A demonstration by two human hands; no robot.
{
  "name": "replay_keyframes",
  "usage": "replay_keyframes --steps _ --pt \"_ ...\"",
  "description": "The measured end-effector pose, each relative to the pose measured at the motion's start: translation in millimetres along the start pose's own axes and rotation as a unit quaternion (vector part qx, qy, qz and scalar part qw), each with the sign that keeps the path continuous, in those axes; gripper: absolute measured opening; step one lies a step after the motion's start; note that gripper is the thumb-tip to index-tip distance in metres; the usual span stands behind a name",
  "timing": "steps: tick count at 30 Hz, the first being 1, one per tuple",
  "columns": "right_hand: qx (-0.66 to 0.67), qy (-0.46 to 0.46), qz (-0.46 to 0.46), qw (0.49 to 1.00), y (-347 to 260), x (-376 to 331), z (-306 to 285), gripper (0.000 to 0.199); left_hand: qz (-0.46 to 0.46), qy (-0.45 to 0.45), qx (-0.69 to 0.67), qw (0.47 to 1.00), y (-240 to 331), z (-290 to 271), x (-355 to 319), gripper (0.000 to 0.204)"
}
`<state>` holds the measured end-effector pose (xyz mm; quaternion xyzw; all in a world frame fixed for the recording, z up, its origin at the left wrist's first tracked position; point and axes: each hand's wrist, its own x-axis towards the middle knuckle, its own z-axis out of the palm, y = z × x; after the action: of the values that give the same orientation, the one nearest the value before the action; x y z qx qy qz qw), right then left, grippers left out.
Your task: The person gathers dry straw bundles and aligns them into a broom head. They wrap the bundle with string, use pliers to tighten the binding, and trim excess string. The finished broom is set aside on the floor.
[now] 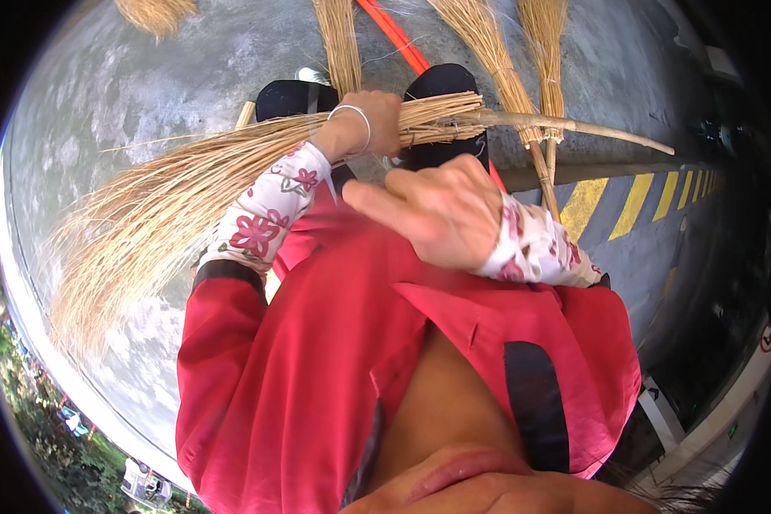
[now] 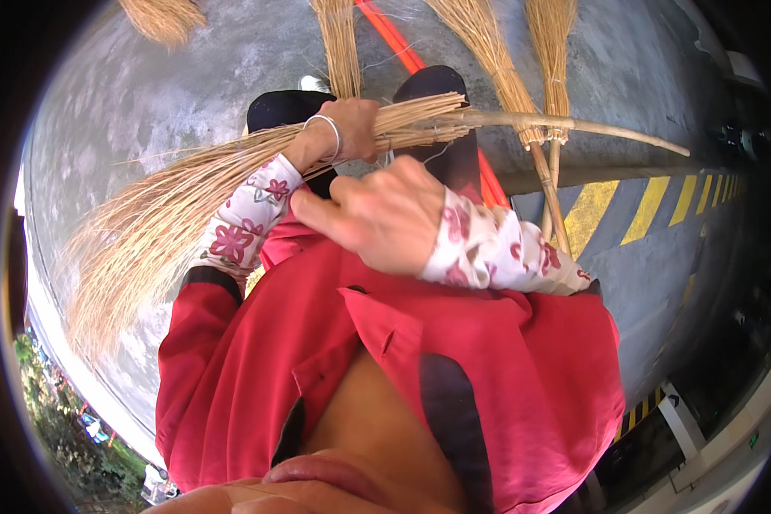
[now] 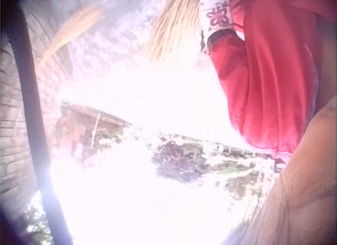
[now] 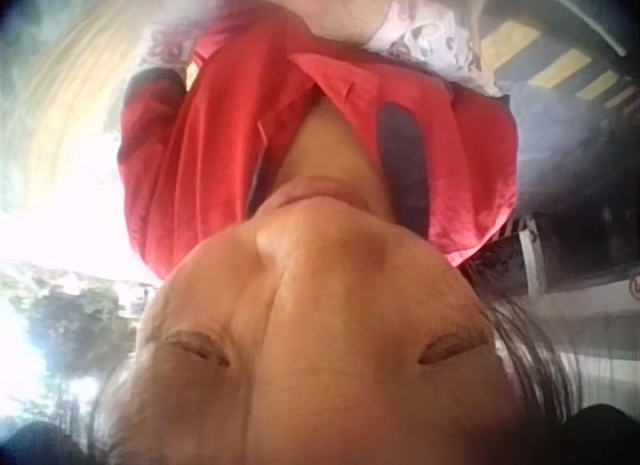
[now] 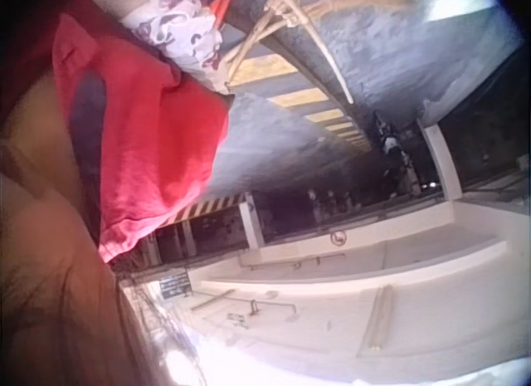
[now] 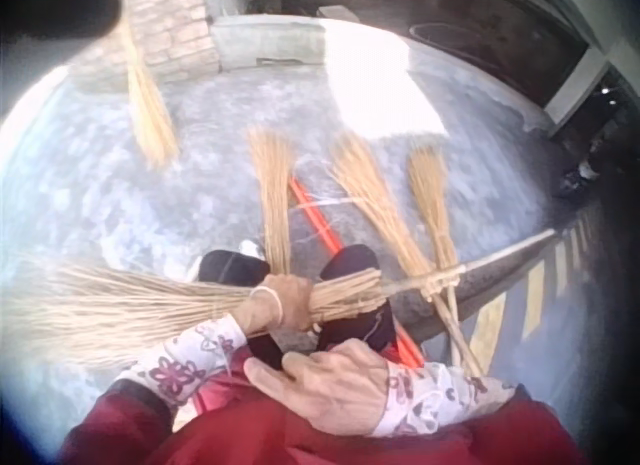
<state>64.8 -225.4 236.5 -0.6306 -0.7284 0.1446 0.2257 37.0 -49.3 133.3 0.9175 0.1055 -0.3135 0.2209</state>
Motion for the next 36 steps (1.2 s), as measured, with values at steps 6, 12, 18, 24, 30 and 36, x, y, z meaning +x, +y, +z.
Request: replay_keyframes --steps 6,12,18,24,30,36 --pt "-0.146 -0.027 0.202 0.968 94.3 -8.3 47.4 0.038 0.003 0.027 0.001 1.000 -2.2 2.2 -0.4 0.042" --pt "-0.252 -0.002 0.256 0.934 177.9 -55.5 12.3 0.031 -0.001 0.021 0.004 1.000 -0.2 -0.8 -1.1 0.041" --pt "-0.268 -0.026 0.297 0.916 239.2 -72.1 7.1 0.031 -0.014 -0.003 0.012 1.000 4.7 -4.0 -0.4 0.047" --pt "-0.206 -0.017 0.306 0.929 321.4 -57.3 51.5 0.026 -0.032 -0.027 0.015 0.999 6.0 -5.7 5.2 0.051" --pt "-0.186 0.069 0.328 0.924 335.3 -62.0 92.4 0.029 -0.037 -0.038 0.003 0.999 2.4 -2.7 9.3 0.054" --pt "0.351 0.398 0.272 0.803 230.5 -104.9 92.0 0.027 0.014 -0.104 -0.132 0.986 -23.8 3.7 21.7 0.057"
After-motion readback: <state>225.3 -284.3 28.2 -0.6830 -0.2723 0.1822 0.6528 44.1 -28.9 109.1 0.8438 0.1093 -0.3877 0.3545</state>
